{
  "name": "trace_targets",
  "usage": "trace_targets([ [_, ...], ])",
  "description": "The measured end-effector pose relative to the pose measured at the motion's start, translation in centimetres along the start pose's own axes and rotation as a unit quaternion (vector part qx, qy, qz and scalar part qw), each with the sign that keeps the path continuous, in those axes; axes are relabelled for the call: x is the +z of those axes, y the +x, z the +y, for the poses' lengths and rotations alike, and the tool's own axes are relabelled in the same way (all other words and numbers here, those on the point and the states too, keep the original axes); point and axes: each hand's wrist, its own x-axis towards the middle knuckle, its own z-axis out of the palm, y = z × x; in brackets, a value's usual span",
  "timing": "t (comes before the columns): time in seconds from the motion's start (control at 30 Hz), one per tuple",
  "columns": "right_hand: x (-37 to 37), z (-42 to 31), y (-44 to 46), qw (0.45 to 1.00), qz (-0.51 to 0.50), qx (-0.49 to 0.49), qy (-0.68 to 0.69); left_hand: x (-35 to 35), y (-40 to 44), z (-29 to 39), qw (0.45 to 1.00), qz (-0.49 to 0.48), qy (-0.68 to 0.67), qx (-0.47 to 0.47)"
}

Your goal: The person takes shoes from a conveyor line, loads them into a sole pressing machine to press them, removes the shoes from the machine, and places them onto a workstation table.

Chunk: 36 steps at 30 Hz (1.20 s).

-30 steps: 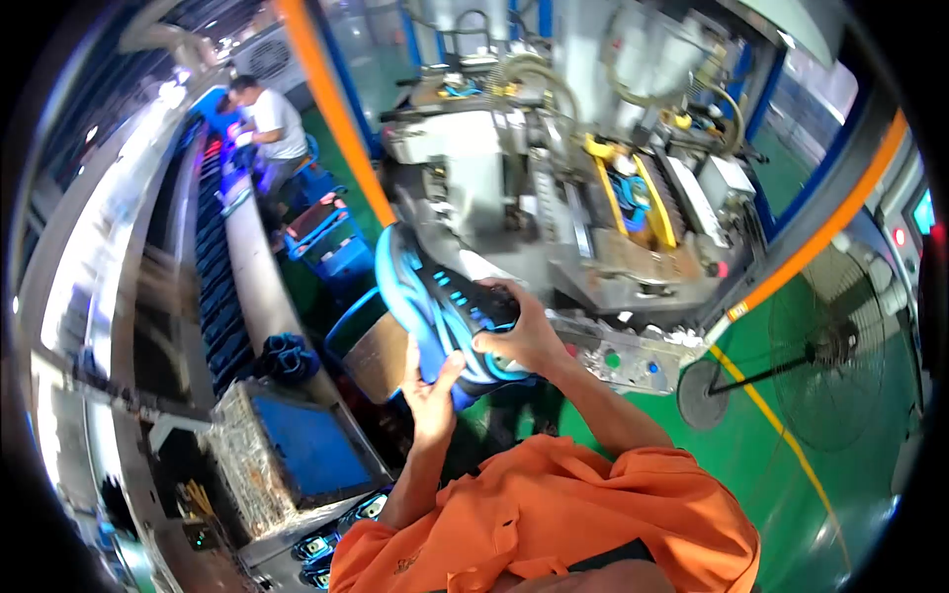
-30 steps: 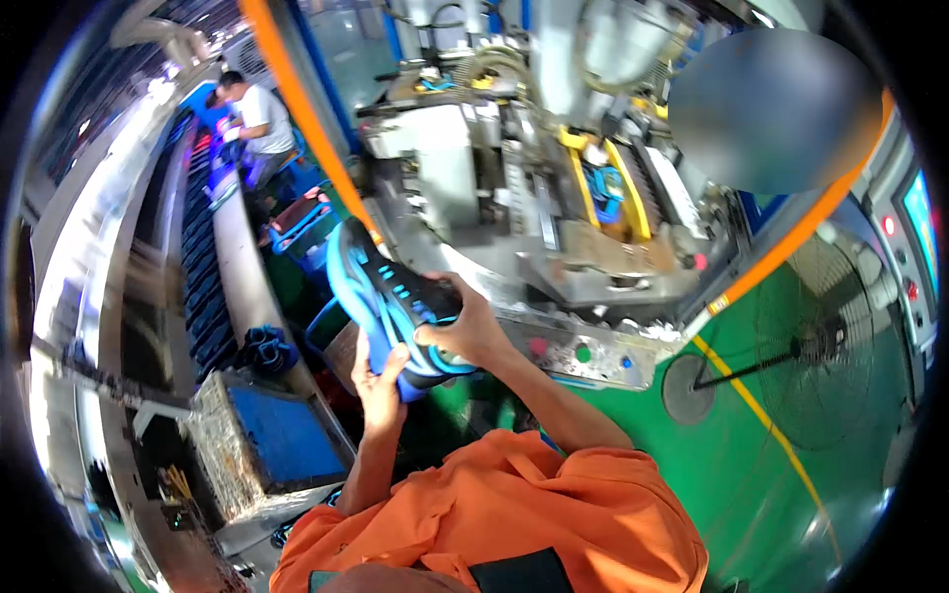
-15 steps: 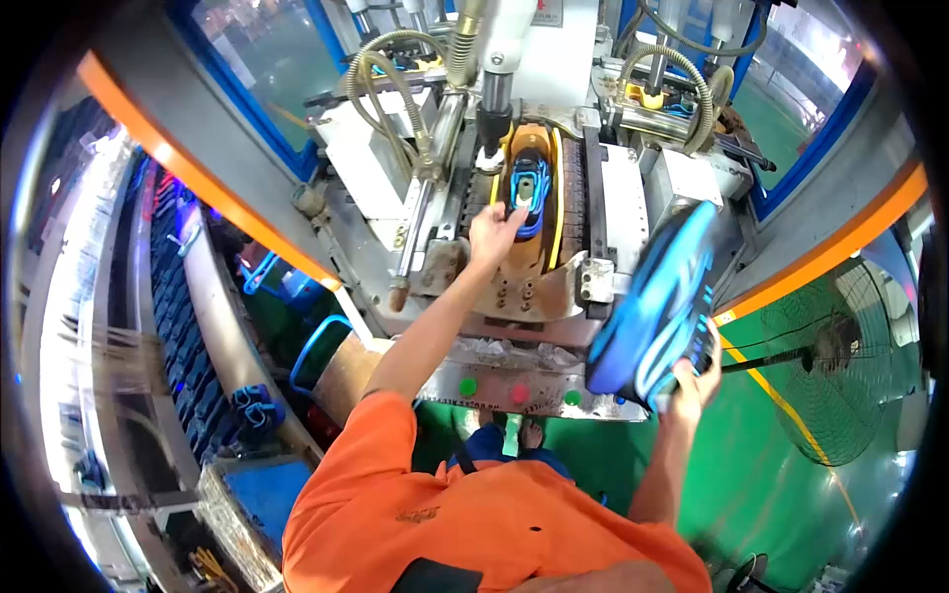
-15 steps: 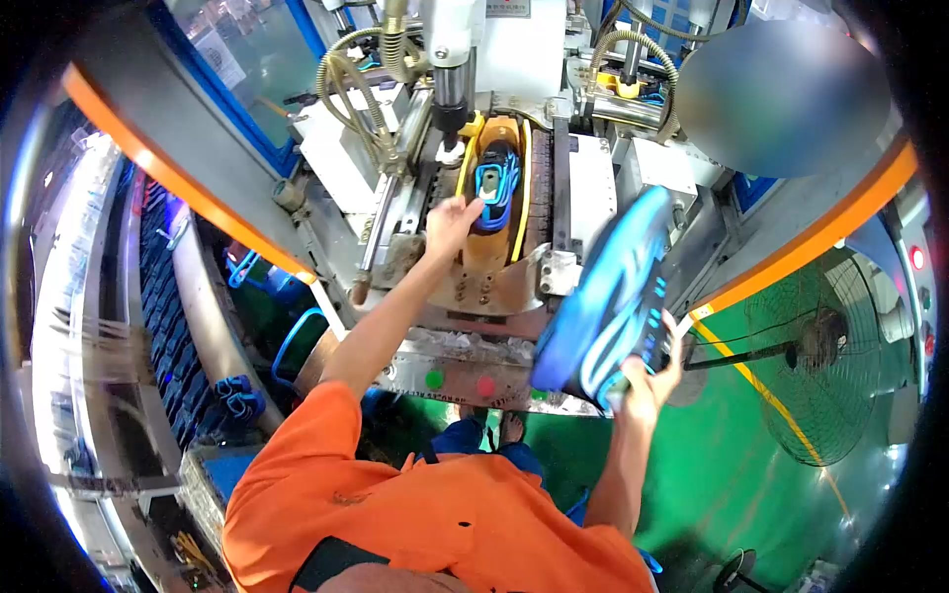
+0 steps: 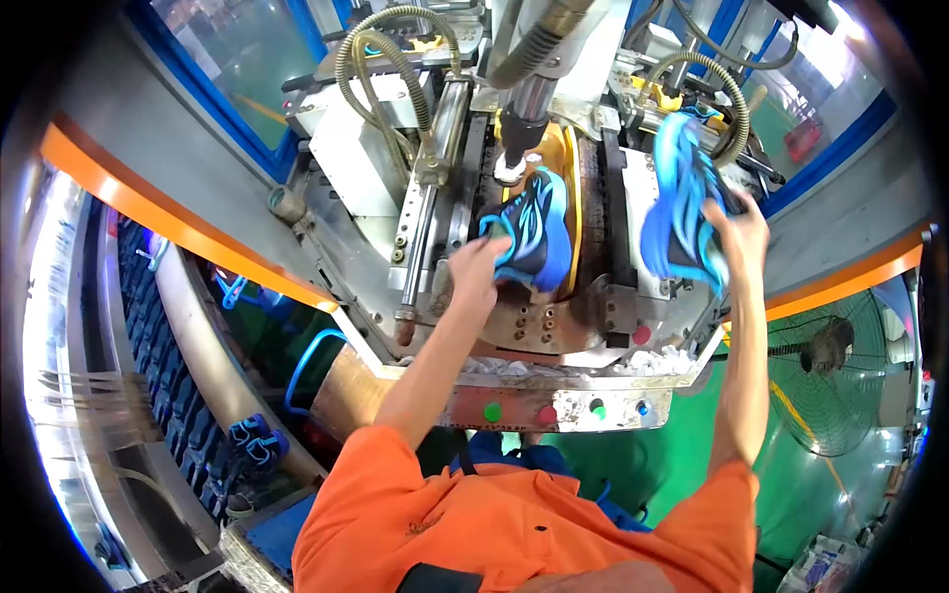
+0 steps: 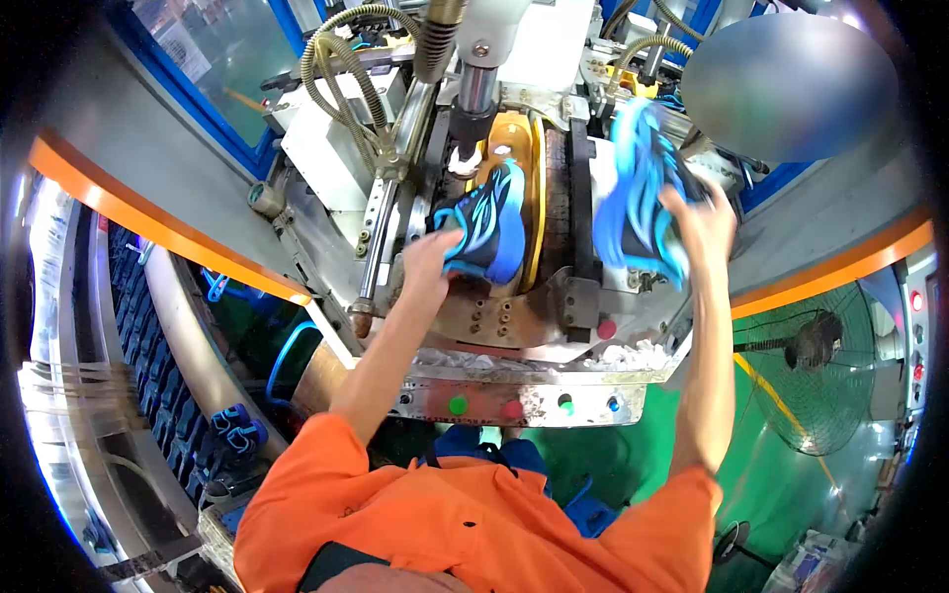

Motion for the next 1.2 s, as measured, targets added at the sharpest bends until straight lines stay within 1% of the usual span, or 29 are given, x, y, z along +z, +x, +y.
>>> trace_targets([
  [0.03,2.8,-0.1,2.6,0.997,-0.035,-0.052,-0.042,-1.3,-3.2,1.0,1.0,0.015,0.007,0.002],
  [0.07,5.4,-3.1,3.4,0.985,-0.087,-0.032,-0.146,-2.6,-6.2,2.1,0.999,0.03,0.013,0.006],
  [0.1,9.0,-2.1,6.4,0.964,-0.145,-0.047,-0.219,-4.0,-9.1,3.4,0.998,0.041,0.05,0.007],
  [0.13,13.5,0.5,8.5,0.956,-0.143,-0.072,-0.248,-5.6,-11.9,4.7,0.995,0.053,0.087,0.008],
  [0.2,18.7,-2.5,7.1,0.922,-0.241,0.014,-0.302,-8.6,-16.8,6.8,0.991,0.061,0.113,0.044],
  [0.3,25.4,-1.2,4.3,0.926,-0.212,0.029,-0.311,-14.7,-23.4,7.3,0.982,0.144,0.068,0.106],
  [0.33,26.9,-0.1,3.6,0.921,-0.229,-0.002,-0.317,-16.0,-25.8,7.8,0.974,0.168,0.068,0.137],
  [0.4,30.3,3.4,2.0,0.92,-0.157,-0.079,-0.35,-17.5,-29.6,7.6,0.945,0.221,0.067,0.234],
  [0.43,31.2,2.9,1.0,0.917,-0.151,-0.078,-0.361,-18.1,-31.2,7.3,0.932,0.259,0.051,0.25],
  [0.53,31.0,3.2,1.0,0.928,-0.16,-0.061,-0.332,-18.7,-36.0,5.4,0.882,0.375,0.016,0.285],
  [0.57,31.0,3.0,1.1,0.923,-0.165,-0.06,-0.342,-18.3,-36.9,4.5,0.867,0.412,0.008,0.28],
  [0.6,31.9,5.1,1.7,0.926,-0.147,-0.094,-0.334,-17.8,-38.3,3.7,0.848,0.455,0.0,0.273],
  [0.67,33.3,8.6,2.9,0.946,-0.147,-0.134,-0.254,-17.2,-40.3,1.3,0.804,0.529,0.057,0.266],
  [0.7,37.2,15.3,5.5,0.907,-0.039,-0.387,-0.16,-16.7,-41.6,-0.1,0.796,0.551,0.034,0.248],
  [0.73,32.9,10.8,0.2,0.929,-0.081,-0.35,-0.084,-15.7,-42.6,-0.9,0.788,0.571,0.009,0.23],
  [0.77,27.8,5.3,-5.6,0.944,-0.118,-0.308,-0.003,-14.5,-44.1,-1.4,0.757,0.574,0.242,0.195],
  [0.8,22.8,-0.3,-11.4,0.95,-0.147,-0.263,0.077,-14.0,-45.0,-2.2,0.747,0.589,0.264,0.159],
  [0.83,22.4,1.2,-15.4,0.93,-0.194,-0.293,0.108,-13.4,-45.9,-2.9,0.736,0.602,0.285,0.123],
  [0.87,22.1,2.7,-19.4,0.905,-0.244,-0.317,0.141,-13.1,-46.0,-3.5,0.761,0.622,0.144,0.118],
  [0.9,21.9,4.2,-23.4,0.877,-0.296,-0.336,0.173,-12.7,-46.0,-4.0,0.757,0.642,-0.004,0.121],
  [0.93,23.3,6.8,-26.6,0.86,-0.367,-0.342,0.098,-12.3,-45.9,-3.7,0.759,0.633,-0.119,0.099],
  [0.97,24.8,8.2,-29.9,0.812,-0.414,-0.358,0.205,-13.4,-45.9,-6.4,0.744,0.64,-0.15,0.122],
  [1.0,26.1,9.1,-31.9,0.776,-0.428,-0.434,0.16,-14.8,-46.1,-9.2,0.729,0.645,-0.178,0.147],
  [1.03,27.4,11.8,-34.2,0.744,-0.419,-0.504,0.128,-15.1,-48.1,-11.1,0.728,0.635,-0.201,0.159],
  [1.07,29.9,15.6,-35.3,0.736,-0.395,-0.542,0.094,-15.3,-49.8,-12.6,0.719,0.64,-0.215,0.168],
  [1.1,31.6,15.6,-35.3,0.743,-0.377,-0.542,0.112,-13.9,-50.6,-12.7,0.692,0.654,-0.236,0.195],
  [1.13,31.4,14.6,-35.6,0.766,-0.344,-0.532,0.116,-13.3,-52.8,-12.4,0.685,0.652,-0.246,0.213],
  [1.17,29.2,14.3,-34.7,0.786,-0.353,-0.492,0.128,-14.4,-53.5,-14.4,0.688,0.661,-0.209,0.215],
  [1.2,29.9,11.3,-35.1,0.782,-0.37,-0.475,0.161,-13.6,-55.5,-15.6,0.648,0.666,-0.284,0.237],
])
